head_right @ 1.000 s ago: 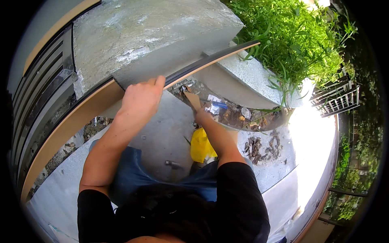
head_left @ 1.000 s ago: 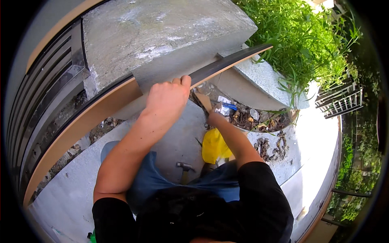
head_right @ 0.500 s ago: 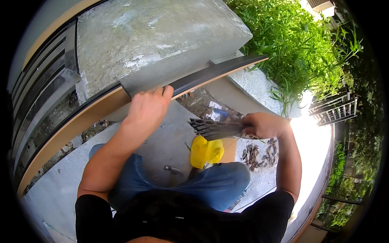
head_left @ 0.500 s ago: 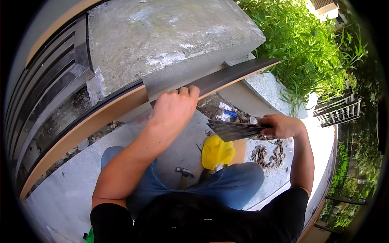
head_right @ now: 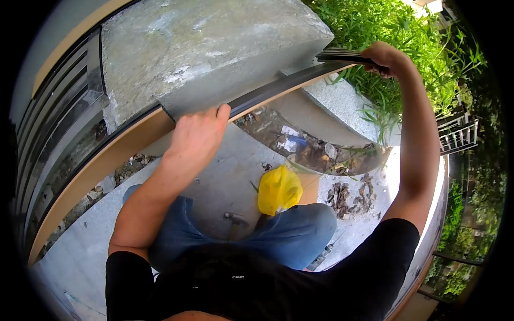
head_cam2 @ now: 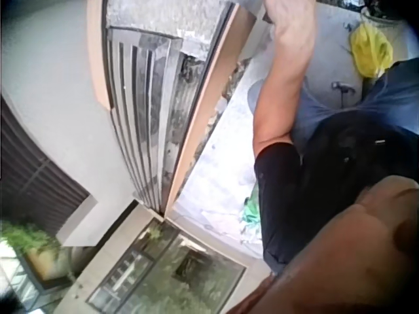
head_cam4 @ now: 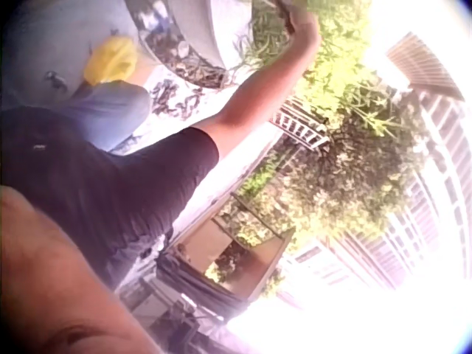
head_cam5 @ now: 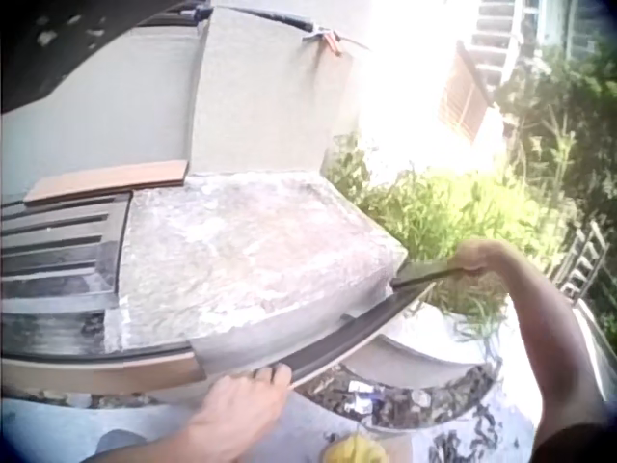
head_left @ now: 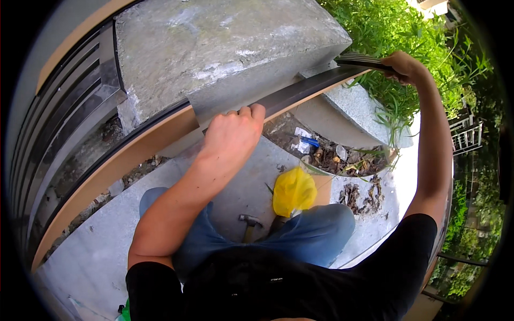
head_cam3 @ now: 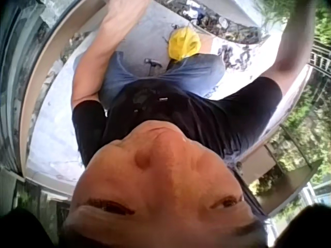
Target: The person marks a board against a patio edge, carries it across the workspace, and aligns and fits curved trim boards along the concrete edge by hand.
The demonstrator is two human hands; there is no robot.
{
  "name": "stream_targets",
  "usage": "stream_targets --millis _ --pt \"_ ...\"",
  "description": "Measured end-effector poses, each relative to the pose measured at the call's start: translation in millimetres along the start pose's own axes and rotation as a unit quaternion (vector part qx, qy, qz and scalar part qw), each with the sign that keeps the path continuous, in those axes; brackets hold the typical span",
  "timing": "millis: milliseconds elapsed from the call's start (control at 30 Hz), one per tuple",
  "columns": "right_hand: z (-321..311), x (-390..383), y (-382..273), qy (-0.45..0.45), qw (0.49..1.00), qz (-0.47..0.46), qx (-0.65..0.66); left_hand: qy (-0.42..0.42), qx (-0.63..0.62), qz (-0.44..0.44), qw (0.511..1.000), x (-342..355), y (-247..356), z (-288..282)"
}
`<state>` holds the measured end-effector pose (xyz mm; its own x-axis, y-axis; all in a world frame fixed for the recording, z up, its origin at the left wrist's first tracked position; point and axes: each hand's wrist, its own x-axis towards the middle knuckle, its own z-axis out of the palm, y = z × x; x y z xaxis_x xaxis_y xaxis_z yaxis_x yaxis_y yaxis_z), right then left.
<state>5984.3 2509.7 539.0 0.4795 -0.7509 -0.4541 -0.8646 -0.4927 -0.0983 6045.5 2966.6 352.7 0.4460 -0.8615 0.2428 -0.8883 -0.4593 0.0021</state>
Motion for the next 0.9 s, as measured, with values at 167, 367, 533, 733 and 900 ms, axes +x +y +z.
stream_targets --millis 167,367,533,733,900 --pt "23.6 51.8 -59.0 -0.012 1.0 0.019 -0.013 -0.019 -0.04 -0.024 0.999 1.3 -2.8 -2.1" --pt "39.9 74.5 -67.3 0.019 0.923 -0.054 0.382 -0.047 -0.055 -0.029 0.997 3.1 -7.6 -4.6" --pt "120.9 72.7 -16.7 0.346 0.793 -0.15 0.479 -0.063 -0.083 -0.042 0.994 1.1 -20.4 -2.8" --pt "317.5 76.8 -32.9 0.317 0.698 -0.161 0.622 -0.101 -0.138 -0.052 0.984 21.3 -26.8 -8.3" --pt "367.2 10.0 -114.3 0.216 0.652 -0.192 0.701 -0.134 -0.156 -0.115 0.972 25.0 -38.6 -20.0"
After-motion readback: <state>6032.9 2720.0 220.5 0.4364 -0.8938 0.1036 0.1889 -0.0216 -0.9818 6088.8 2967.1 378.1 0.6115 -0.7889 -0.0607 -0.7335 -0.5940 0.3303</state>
